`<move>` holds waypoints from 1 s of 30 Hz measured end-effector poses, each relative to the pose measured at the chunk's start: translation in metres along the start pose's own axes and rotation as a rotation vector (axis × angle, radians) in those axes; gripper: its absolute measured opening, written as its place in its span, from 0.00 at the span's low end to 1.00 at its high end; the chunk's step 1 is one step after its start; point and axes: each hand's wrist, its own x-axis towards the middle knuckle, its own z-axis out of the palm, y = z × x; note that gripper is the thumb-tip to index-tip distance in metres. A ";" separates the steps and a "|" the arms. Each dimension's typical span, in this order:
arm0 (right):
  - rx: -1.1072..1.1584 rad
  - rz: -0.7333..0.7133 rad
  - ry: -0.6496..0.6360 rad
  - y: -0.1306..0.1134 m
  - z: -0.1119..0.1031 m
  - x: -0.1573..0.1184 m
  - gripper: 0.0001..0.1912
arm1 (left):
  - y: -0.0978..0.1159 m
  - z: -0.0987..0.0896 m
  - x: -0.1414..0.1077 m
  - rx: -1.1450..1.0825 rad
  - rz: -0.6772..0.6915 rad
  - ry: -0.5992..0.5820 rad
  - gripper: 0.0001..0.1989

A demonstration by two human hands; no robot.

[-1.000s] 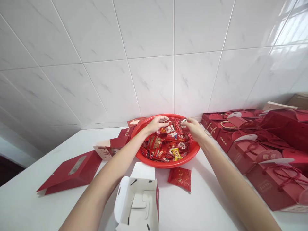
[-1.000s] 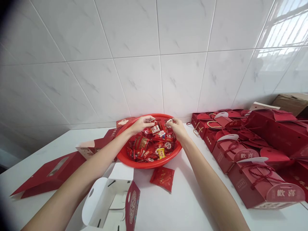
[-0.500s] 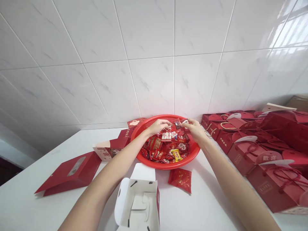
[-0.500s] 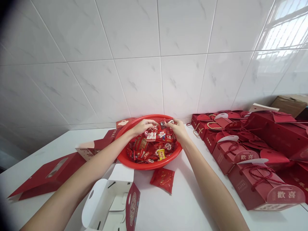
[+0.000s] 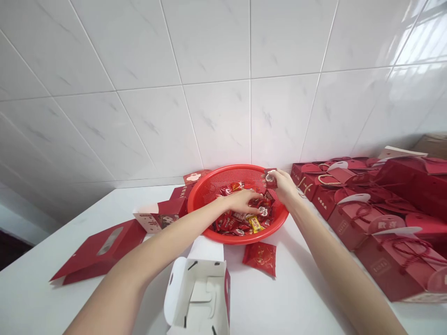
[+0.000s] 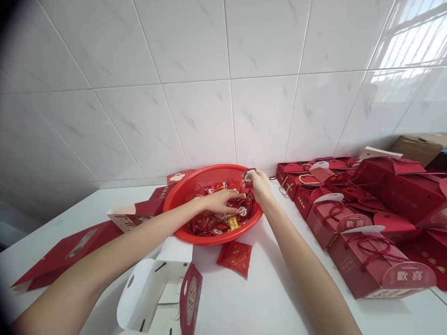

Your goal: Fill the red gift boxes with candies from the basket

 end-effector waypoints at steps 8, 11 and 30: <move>0.043 0.002 -0.012 0.001 0.001 0.003 0.03 | 0.009 0.011 0.004 0.142 0.021 -0.119 0.29; 0.038 0.014 -0.031 0.002 0.000 0.003 0.04 | 0.006 0.010 0.006 0.183 0.001 -0.113 0.20; 0.014 0.019 -0.031 0.003 -0.001 0.004 0.05 | 0.000 -0.007 0.000 0.167 -0.245 -0.191 0.21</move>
